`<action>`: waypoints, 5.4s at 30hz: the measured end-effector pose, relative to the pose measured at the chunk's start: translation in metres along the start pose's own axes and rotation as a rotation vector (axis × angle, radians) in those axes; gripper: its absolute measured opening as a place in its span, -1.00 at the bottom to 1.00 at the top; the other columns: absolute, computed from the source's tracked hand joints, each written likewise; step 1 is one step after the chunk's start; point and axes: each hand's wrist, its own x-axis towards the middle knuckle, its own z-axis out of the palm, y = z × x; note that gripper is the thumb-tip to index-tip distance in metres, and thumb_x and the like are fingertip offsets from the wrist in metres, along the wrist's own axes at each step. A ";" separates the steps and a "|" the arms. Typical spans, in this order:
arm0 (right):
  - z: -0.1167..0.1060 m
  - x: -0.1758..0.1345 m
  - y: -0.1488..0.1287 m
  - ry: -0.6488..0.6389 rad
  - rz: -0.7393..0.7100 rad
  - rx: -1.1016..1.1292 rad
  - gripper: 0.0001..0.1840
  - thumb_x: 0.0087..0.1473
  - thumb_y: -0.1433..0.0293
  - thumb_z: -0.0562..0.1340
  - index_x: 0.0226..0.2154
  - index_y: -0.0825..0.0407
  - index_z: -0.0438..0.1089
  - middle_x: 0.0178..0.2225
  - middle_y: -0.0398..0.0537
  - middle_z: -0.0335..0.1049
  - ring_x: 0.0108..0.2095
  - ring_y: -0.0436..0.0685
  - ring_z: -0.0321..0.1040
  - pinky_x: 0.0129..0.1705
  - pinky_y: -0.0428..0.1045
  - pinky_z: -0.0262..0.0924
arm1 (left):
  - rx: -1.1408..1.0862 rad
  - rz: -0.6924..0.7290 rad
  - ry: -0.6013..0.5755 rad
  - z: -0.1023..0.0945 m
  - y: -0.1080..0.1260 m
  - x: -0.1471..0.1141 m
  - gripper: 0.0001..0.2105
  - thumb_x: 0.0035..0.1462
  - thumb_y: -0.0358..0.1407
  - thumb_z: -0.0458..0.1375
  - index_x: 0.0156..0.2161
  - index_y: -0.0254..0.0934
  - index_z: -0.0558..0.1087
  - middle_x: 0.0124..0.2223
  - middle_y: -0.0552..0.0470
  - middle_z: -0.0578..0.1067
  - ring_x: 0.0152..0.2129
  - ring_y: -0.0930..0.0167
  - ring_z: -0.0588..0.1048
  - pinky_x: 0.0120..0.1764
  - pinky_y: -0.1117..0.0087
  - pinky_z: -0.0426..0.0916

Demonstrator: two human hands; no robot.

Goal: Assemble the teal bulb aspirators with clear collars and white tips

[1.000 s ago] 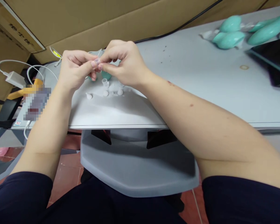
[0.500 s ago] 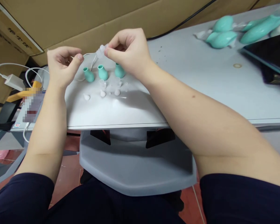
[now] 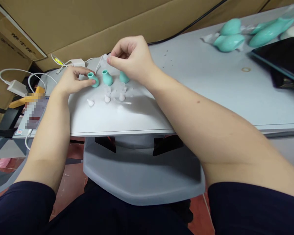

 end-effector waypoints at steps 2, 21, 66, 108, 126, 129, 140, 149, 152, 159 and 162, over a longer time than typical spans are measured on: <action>0.002 0.001 0.002 0.009 -0.011 0.005 -0.40 -0.11 -0.25 0.68 -0.46 -0.20 0.51 -0.43 -0.10 0.56 -0.35 0.22 0.32 -0.25 0.18 0.25 | 0.010 -0.018 0.040 0.003 0.001 0.000 -0.72 -0.02 -0.01 0.55 -0.25 -0.10 0.77 -0.28 0.00 0.72 -0.28 0.20 0.58 0.03 0.09 0.57; 0.003 0.006 0.003 0.053 -0.016 0.271 -0.60 -0.25 0.34 0.68 -0.43 -0.16 0.49 -0.42 -0.10 0.54 -0.42 0.18 0.35 -0.35 0.11 0.14 | -0.108 0.086 0.197 0.027 -0.019 0.020 -0.34 0.21 0.53 0.14 0.03 0.06 0.56 -0.26 0.07 0.63 -0.36 0.25 0.47 -0.20 0.03 0.45; -0.009 -0.015 -0.020 -0.201 -0.132 -0.097 -0.89 0.19 0.17 0.57 -0.19 -0.37 0.76 -0.18 -0.13 0.63 -0.19 0.33 0.54 -0.03 0.27 0.46 | -0.158 0.147 0.070 0.032 0.040 -0.004 -0.70 0.20 0.06 0.34 -0.31 -0.10 0.52 -0.42 0.03 0.46 -0.46 0.28 0.45 -0.23 0.16 0.46; 0.005 -0.016 -0.010 -0.190 0.054 0.208 -0.71 -0.14 0.14 0.71 -0.40 -0.19 0.71 -0.32 -0.08 0.69 -0.30 0.25 0.49 -0.14 0.22 0.43 | -0.022 0.182 0.054 0.036 0.047 -0.010 -0.72 0.29 0.00 0.44 -0.11 -0.16 0.65 -0.16 -0.02 0.68 -0.08 0.09 0.73 0.14 0.01 0.65; 0.020 -0.032 -0.040 -0.199 -0.250 -0.272 -0.81 0.28 0.21 0.53 -0.12 -0.21 0.57 0.00 0.06 0.57 0.07 0.47 0.46 0.20 0.34 0.35 | -0.040 0.211 0.246 0.027 0.021 0.002 -0.71 0.21 0.04 0.39 -0.09 -0.06 0.66 -0.06 -0.06 0.74 -0.05 0.08 0.70 0.13 0.03 0.61; 0.037 -0.039 -0.040 -0.505 -0.383 -0.484 -0.93 0.38 0.34 0.39 -0.11 -0.18 0.61 -0.08 0.03 0.62 0.10 0.48 0.44 0.23 0.38 0.32 | -0.064 0.232 0.235 0.033 0.016 0.006 -0.64 0.18 0.13 0.42 -0.14 -0.08 0.66 -0.10 -0.07 0.73 -0.06 0.08 0.71 0.14 -0.01 0.61; 0.057 -0.054 -0.042 -0.778 -0.590 -0.799 -0.70 0.52 0.44 0.26 0.06 0.10 0.74 0.01 0.14 0.68 0.11 0.46 0.30 0.34 0.46 0.09 | 0.069 0.260 0.117 0.039 0.001 0.014 -0.53 0.24 0.33 0.33 -0.03 0.04 0.62 -0.01 0.14 0.78 0.00 0.20 0.65 0.13 -0.12 0.56; 0.063 -0.055 -0.045 -0.768 -0.581 -0.807 -0.63 0.51 0.42 0.29 0.24 0.07 0.70 0.01 0.14 0.70 0.11 0.47 0.32 0.34 0.46 0.11 | 0.047 0.381 0.159 0.052 -0.038 0.029 -0.22 0.24 0.61 0.22 -0.02 -0.11 0.56 -0.06 0.07 0.72 -0.09 0.28 0.61 0.06 0.00 0.56; 0.064 -0.055 -0.045 -0.787 -0.546 -0.804 -0.70 0.51 0.44 0.28 0.06 0.11 0.75 -0.06 0.13 0.72 0.05 0.43 0.33 0.33 0.43 0.12 | -0.001 0.396 0.203 0.052 -0.028 0.025 -0.21 0.18 0.62 0.25 -0.07 -0.11 0.61 -0.10 0.06 0.73 -0.14 0.25 0.65 0.01 0.02 0.60; 0.045 -0.045 -0.033 -0.537 -0.456 -0.433 -0.62 0.56 0.33 0.16 -0.11 -0.02 0.71 -0.11 0.05 0.69 -0.04 0.35 0.51 0.14 0.29 0.34 | -0.026 0.371 0.264 0.044 -0.017 0.018 -0.27 0.23 0.57 0.24 -0.11 -0.10 0.65 -0.18 -0.06 0.68 -0.20 0.16 0.69 -0.02 0.03 0.62; 0.028 -0.036 -0.031 -0.305 -0.352 -0.214 -0.63 0.58 0.08 0.23 0.03 -0.10 0.70 0.01 0.06 0.68 0.02 0.37 0.57 0.17 0.30 0.41 | -0.006 0.382 0.273 0.043 -0.022 0.019 -0.25 0.28 0.58 0.16 -0.08 -0.10 0.63 -0.17 -0.07 0.63 -0.20 0.17 0.65 -0.02 0.05 0.59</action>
